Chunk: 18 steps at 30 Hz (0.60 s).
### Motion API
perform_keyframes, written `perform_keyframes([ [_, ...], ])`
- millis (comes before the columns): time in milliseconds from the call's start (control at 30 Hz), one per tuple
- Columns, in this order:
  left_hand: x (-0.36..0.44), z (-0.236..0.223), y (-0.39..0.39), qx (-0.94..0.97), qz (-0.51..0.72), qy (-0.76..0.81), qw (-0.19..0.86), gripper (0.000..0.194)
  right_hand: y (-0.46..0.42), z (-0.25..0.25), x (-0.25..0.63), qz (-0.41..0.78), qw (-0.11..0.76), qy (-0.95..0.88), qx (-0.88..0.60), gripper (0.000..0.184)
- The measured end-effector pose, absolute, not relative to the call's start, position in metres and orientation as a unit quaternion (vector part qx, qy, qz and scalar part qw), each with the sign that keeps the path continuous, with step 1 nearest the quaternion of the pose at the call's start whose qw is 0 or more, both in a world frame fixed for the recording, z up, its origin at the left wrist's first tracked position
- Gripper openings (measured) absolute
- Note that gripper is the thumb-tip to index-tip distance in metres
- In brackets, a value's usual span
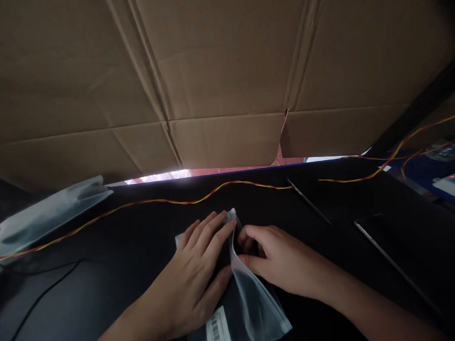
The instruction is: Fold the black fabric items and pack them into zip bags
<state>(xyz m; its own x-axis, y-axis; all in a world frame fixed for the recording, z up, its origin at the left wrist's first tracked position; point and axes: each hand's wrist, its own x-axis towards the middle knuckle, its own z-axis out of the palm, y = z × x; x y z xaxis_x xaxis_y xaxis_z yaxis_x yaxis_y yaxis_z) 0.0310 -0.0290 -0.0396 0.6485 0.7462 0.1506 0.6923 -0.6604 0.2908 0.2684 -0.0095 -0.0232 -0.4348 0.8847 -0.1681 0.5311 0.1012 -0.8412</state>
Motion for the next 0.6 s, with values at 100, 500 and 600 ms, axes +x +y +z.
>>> perform_keyframes([
  [100, 0.028, -0.04, -0.026, 0.91, 0.106, 0.385, 0.113, 0.086, -0.005, -0.027, 0.273, 0.514, 0.193, -0.698, -0.459, 0.004],
  [500, -0.02, -0.024, 0.0, 0.841, -0.066, 0.505, 0.18, 0.119, 0.024, 0.007, 0.312, 0.55, 0.203, -0.62, -0.521, 0.017],
  [600, -0.05, -0.015, -0.005, 0.821, -0.093, 0.525, 0.202, 0.124, 0.029, 0.007, 0.32, 0.495, 0.206, -0.635, -0.555, 0.014],
])
